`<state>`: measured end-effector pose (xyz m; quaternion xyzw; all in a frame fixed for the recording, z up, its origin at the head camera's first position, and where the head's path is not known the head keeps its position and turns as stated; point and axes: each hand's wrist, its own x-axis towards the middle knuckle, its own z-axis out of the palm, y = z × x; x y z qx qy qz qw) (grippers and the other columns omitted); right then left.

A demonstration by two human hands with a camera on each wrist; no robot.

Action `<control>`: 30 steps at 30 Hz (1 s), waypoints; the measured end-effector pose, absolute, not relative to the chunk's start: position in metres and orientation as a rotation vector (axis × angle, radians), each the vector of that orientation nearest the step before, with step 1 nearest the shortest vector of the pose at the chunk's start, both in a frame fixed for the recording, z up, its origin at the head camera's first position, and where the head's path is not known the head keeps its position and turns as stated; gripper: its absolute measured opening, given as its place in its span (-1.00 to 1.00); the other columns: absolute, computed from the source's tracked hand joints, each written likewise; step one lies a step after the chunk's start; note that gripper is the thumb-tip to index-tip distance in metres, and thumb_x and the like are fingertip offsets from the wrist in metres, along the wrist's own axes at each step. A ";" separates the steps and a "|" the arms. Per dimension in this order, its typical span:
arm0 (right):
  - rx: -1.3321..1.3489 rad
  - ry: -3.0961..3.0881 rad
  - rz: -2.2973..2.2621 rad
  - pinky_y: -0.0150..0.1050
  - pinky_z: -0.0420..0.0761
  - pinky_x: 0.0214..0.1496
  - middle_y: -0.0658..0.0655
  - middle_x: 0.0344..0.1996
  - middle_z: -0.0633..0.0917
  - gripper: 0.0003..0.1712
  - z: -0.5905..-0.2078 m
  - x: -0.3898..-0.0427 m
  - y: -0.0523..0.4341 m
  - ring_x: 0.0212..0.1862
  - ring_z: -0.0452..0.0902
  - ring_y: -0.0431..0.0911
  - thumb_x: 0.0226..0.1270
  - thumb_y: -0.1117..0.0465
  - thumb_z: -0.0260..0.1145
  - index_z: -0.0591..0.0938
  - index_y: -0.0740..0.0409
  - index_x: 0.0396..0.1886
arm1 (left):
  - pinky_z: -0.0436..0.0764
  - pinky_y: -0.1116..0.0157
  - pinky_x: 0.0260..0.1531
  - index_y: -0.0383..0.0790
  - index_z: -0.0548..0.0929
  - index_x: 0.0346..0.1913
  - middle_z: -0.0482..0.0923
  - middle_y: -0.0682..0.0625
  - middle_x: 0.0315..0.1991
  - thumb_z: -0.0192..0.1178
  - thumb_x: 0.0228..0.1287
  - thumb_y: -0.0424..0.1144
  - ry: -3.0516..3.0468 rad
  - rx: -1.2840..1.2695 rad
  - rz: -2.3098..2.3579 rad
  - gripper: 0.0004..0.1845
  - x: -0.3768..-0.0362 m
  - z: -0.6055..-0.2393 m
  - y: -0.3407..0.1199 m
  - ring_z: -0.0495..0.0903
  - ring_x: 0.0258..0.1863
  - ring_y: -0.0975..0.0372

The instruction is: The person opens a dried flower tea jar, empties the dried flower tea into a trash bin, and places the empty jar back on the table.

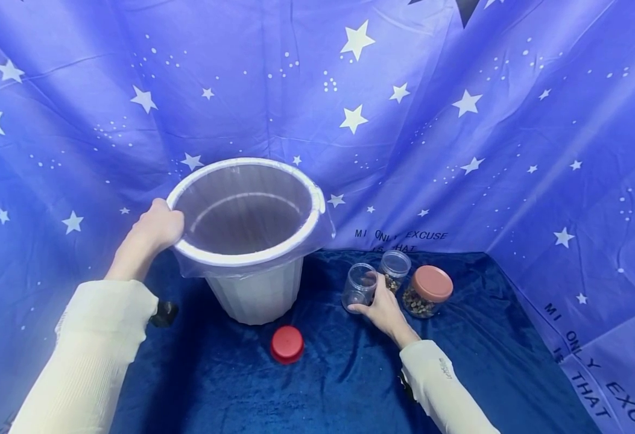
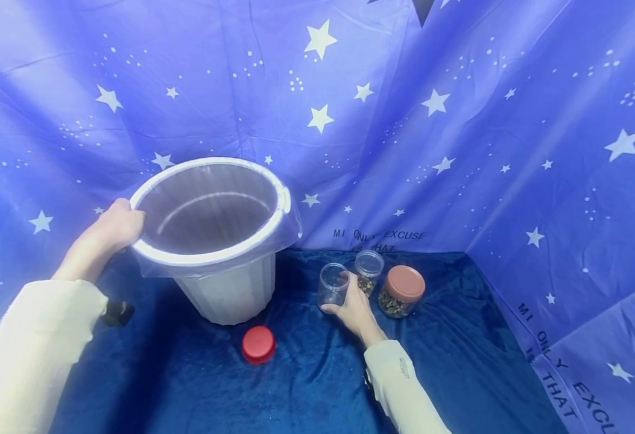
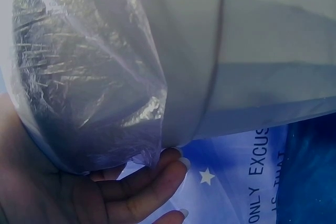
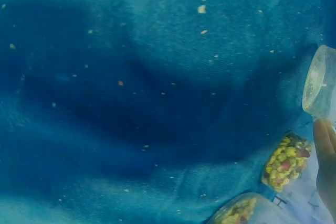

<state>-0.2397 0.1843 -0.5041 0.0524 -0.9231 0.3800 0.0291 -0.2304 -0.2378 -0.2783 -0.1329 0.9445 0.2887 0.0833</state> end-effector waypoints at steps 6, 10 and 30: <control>0.127 -2.851 1.161 0.16 0.47 0.20 0.40 0.16 0.57 -0.01 -0.510 -0.238 0.188 0.18 0.53 0.27 0.07 0.15 0.55 0.15 0.16 0.39 | 0.31 -0.26 0.20 -0.64 -0.06 0.38 0.33 -0.47 0.06 -0.39 0.36 -0.13 2.816 -0.394 0.858 -0.30 -0.230 -0.279 -0.238 0.33 0.15 -0.31; 0.110 -2.850 1.184 0.18 0.44 0.24 0.47 0.16 0.54 -0.01 -0.513 -0.237 0.190 0.23 0.49 0.31 0.11 0.16 0.53 0.12 0.19 0.39 | 0.32 -0.26 0.20 -0.64 -0.06 0.38 0.33 -0.47 0.06 -0.40 0.37 -0.12 2.816 -0.387 0.861 -0.30 -0.229 -0.279 -0.237 0.34 0.13 -0.30; 0.089 -2.878 1.272 0.21 0.39 0.31 0.47 0.24 0.50 0.01 -0.515 -0.235 0.191 0.30 0.43 0.32 0.13 0.12 0.52 0.10 0.15 0.44 | 0.31 -0.26 0.19 -0.62 -0.08 0.41 0.32 -0.45 0.08 -0.41 0.40 -0.09 2.825 -0.378 0.878 -0.29 -0.229 -0.280 -0.238 0.33 0.13 -0.28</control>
